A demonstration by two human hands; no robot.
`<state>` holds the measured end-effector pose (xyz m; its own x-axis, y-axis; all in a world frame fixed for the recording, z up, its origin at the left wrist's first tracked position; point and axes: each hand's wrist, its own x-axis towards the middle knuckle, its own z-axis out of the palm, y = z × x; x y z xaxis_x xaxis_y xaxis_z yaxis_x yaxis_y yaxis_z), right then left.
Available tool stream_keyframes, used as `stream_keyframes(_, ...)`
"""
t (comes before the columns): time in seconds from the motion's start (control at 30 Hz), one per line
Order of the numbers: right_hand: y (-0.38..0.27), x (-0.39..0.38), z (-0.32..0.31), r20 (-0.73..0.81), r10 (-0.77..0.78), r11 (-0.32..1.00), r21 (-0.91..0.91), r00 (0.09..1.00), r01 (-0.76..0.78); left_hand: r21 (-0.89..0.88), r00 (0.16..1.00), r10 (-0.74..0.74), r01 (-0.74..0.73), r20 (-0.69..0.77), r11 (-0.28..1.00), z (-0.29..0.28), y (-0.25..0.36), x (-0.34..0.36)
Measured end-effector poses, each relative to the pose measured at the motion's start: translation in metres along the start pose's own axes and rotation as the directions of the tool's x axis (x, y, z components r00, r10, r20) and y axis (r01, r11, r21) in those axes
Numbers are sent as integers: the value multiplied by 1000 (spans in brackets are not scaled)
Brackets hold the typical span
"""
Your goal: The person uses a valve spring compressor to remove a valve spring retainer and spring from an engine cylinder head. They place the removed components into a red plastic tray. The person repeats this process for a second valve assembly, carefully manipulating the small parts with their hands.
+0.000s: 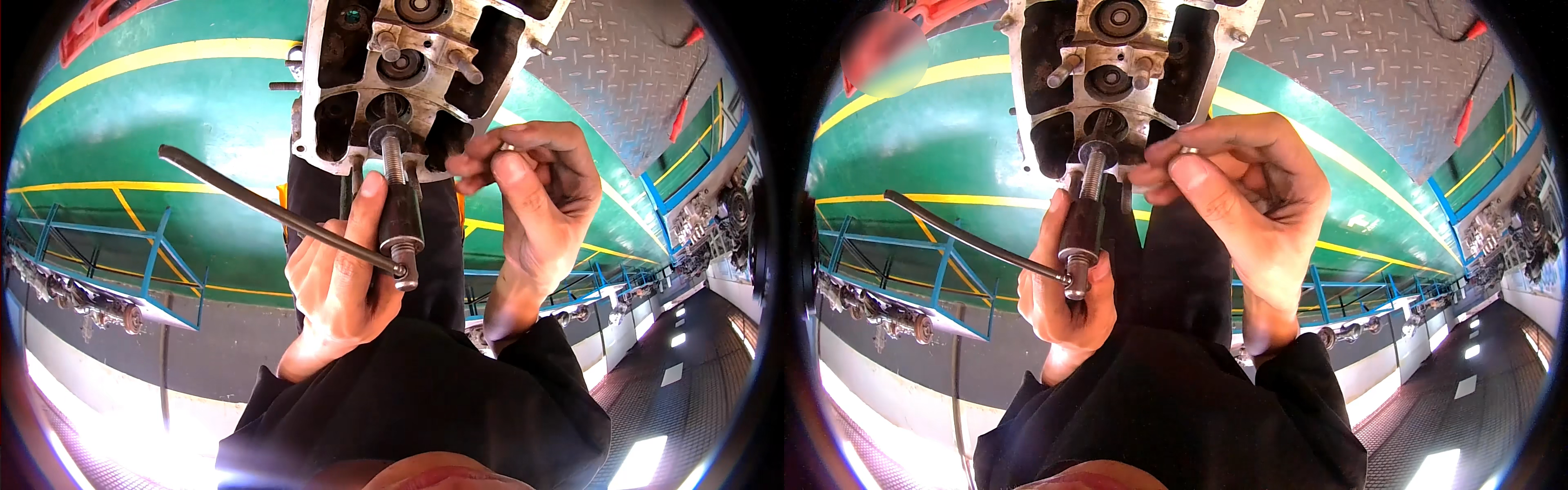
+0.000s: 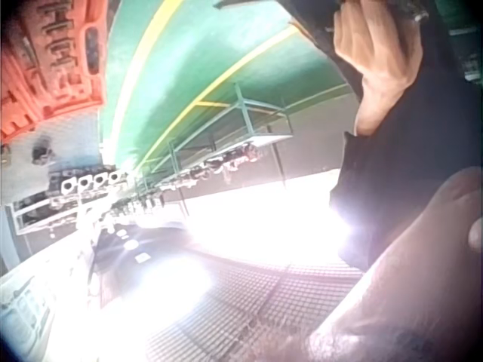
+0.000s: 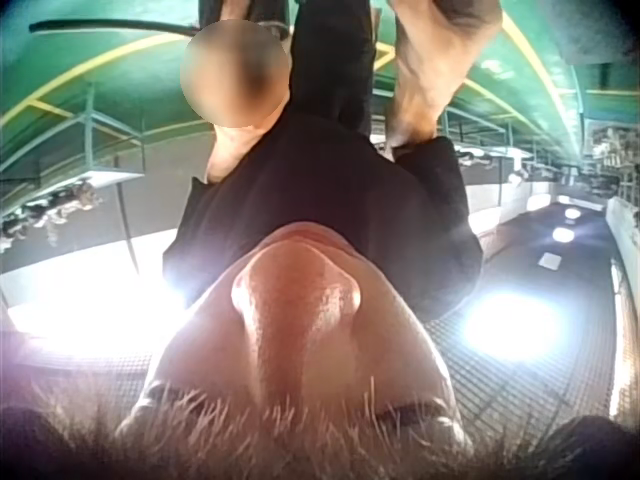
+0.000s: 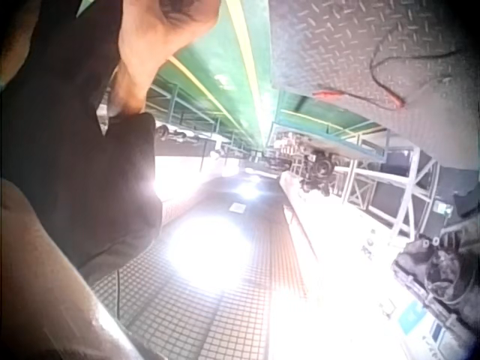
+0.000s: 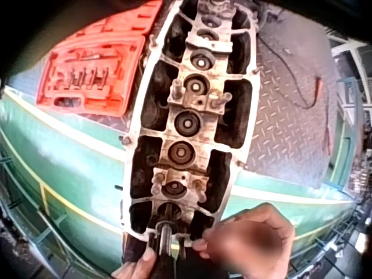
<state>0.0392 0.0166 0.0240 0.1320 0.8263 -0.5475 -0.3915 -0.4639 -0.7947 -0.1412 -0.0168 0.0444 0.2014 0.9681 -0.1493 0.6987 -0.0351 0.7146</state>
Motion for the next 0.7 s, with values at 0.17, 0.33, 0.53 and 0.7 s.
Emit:
stream_keyframes(0.17,-3,-1,7,-85,78,997,-11,993,-80,15,1000,22,-22,2,1000,0,-1,0)
stream_keyframes(0.33,3,-6,3,-30,90,993,-73,996,-92,-20,1000,15,-15,-11,1000,4,-3,-1)
stream_keyframes(0.53,-9,-15,15,-90,221,970,-80,971,-228,-49,999,-52,53,5,997,2,-2,6)
stream_keyframes(0.7,-5,-18,20,-151,267,954,-98,952,-283,-99,975,-215,219,52,971,2,6,14)
